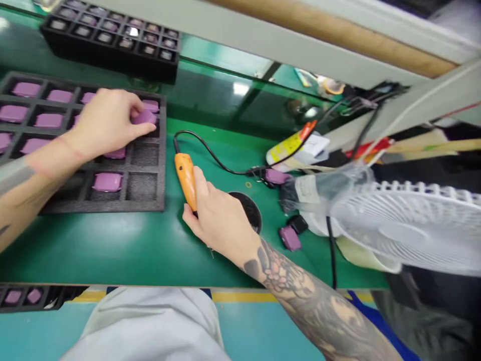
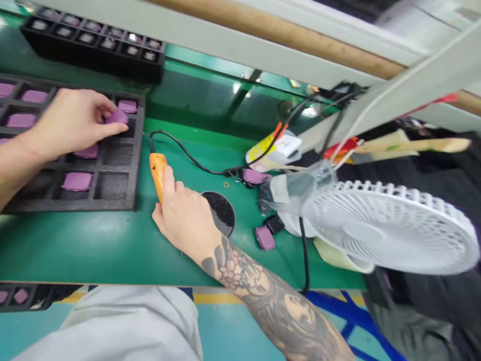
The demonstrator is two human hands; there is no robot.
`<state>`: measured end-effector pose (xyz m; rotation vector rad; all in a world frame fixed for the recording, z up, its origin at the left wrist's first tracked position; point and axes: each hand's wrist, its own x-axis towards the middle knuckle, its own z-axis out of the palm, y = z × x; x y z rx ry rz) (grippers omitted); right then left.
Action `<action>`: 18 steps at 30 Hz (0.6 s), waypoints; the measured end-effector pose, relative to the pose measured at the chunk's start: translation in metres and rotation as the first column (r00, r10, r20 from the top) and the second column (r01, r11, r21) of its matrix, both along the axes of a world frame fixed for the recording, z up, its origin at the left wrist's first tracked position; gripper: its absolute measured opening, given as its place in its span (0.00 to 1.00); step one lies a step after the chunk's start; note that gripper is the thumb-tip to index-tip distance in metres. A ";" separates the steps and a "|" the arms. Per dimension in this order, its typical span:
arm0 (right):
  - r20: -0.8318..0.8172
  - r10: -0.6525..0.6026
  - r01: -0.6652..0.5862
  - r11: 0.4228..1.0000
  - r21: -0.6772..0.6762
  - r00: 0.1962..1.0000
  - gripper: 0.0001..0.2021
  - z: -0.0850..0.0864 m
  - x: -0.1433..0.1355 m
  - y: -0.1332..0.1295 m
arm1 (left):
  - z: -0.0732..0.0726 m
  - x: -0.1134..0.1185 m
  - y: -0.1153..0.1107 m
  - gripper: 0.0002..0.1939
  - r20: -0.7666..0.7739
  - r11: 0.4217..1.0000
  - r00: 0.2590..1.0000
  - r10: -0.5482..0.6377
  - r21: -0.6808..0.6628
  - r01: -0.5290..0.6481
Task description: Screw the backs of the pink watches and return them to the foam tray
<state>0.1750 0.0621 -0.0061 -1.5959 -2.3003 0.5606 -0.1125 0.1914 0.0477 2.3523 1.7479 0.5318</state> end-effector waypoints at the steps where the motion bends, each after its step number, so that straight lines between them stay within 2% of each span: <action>1: -0.075 -0.025 0.024 1.000 -0.005 0.997 0.40 0.003 0.006 -0.001 | 0.006 -0.003 -0.013 0.50 0.010 0.999 1.000 0.017 0.041 -0.018; 3: -0.277 -0.062 0.066 0.998 0.005 0.959 0.38 0.016 0.024 -0.004 | 0.013 -0.003 -0.048 0.43 0.045 0.984 0.998 -0.032 0.174 0.024; 4: -0.397 -0.071 0.084 0.996 0.014 0.915 0.34 0.023 0.035 -0.006 | 0.013 0.000 -0.069 0.37 0.066 0.960 0.986 -0.154 0.246 0.133; 5: -0.520 -0.074 0.099 0.995 0.020 0.851 0.30 0.031 0.046 -0.007 | 0.011 0.006 -0.091 0.29 0.100 0.925 0.945 -0.312 0.258 0.278; 6: -0.635 -0.072 0.107 0.994 0.016 0.769 0.26 0.038 0.056 -0.008 | 0.007 0.015 -0.112 0.22 0.132 0.882 0.888 -0.441 0.250 0.400; 7: -0.732 -0.068 0.107 0.994 0.007 0.677 0.22 0.043 0.064 -0.007 | 0.000 0.027 -0.132 0.17 0.126 0.826 0.818 -0.561 0.157 0.542; 9: -0.871 -0.055 0.097 0.995 -0.009 0.487 0.19 0.051 0.075 -0.004 | -0.021 0.055 -0.160 0.11 0.056 0.727 0.725 -0.687 0.055 0.684; 11: -0.958 -0.060 0.033 0.998 -0.053 0.281 0.20 0.056 0.078 0.002 | -0.044 0.083 -0.173 0.06 -0.017 0.687 0.688 -0.726 0.025 0.726; 13: -0.991 -0.070 -0.073 0.994 -0.079 0.117 0.17 0.061 0.076 0.007 | -0.064 0.104 -0.174 0.07 -0.065 0.683 0.686 -0.725 0.064 0.728; 15: -0.997 -0.039 -0.138 0.989 -0.049 0.072 0.13 0.066 0.073 0.010 | -0.074 0.113 -0.171 0.15 -0.081 0.688 0.695 -0.714 0.102 0.718; 18: -0.995 0.020 -0.039 0.999 0.016 0.099 0.11 0.071 0.067 0.012 | -0.073 0.107 -0.166 0.26 -0.043 0.677 0.686 -0.726 0.134 0.724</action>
